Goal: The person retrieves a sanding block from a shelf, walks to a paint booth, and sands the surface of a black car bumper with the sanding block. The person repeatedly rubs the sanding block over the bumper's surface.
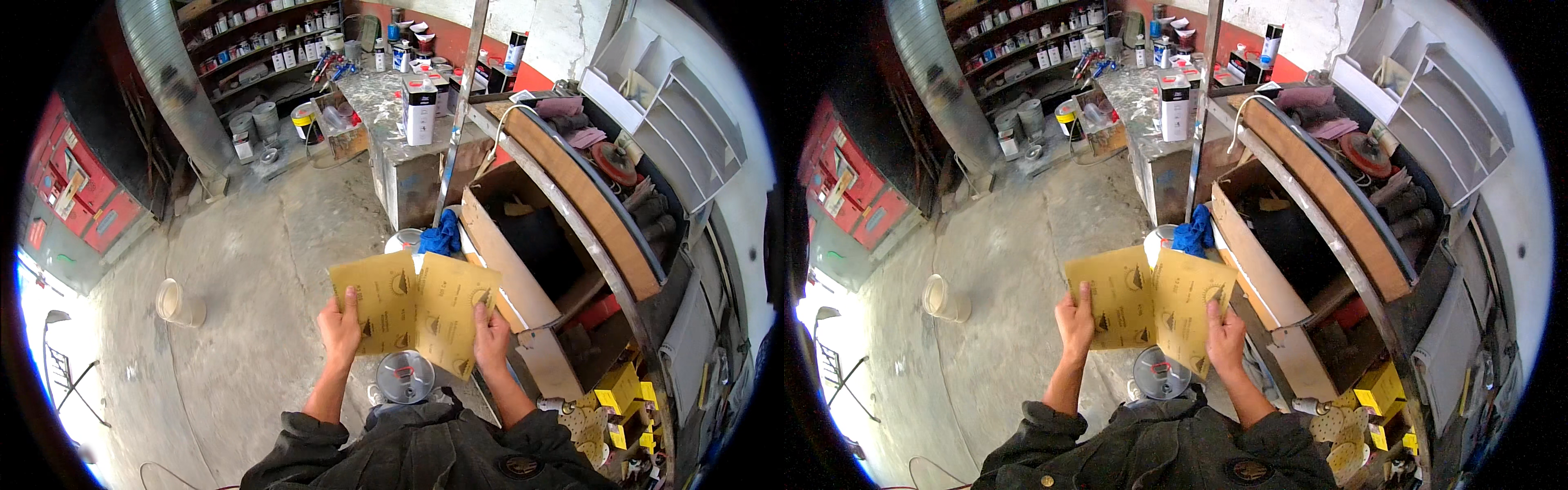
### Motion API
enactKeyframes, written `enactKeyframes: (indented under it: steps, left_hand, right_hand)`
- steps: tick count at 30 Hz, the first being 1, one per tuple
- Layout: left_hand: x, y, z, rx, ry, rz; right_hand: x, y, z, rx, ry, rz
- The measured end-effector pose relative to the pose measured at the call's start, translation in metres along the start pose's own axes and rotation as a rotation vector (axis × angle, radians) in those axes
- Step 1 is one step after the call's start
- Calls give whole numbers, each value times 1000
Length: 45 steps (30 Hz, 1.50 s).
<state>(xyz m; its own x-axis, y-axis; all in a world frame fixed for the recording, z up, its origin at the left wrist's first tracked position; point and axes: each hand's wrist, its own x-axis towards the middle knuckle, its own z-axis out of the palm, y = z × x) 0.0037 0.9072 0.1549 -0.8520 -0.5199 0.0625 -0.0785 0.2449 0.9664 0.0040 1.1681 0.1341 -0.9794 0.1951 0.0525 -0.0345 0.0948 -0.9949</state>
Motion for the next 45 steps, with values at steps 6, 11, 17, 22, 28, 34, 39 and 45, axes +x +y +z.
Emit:
enactKeyframes:
  steps: [6,11,17,22,28,34,39,45]
  left_hand:
    - [1,-5,-1,58,27,-7]
    - [6,-12,-1,33,195,-87]
    - [19,-7,0,170,142,116]
    - [55,3,-25,230,238,156]
    - [79,4,30,-114,65,23]
    - [69,34,201,-577,-299,-415]
    - [48,50,286,-623,-794,-679]
    - [9,-48,149,-237,-1107,-310]
  right_hand:
    - [2,-3,-5,-16,71,42]
    - [5,9,-12,80,265,60]
    - [20,34,-40,-102,280,-2]
    - [27,54,-89,53,567,35]
    - [-18,99,-137,-76,471,159]
    - [-88,132,-117,-7,678,173]
    - [-134,130,-122,-169,579,461]
    - [-144,108,-50,-183,465,464]
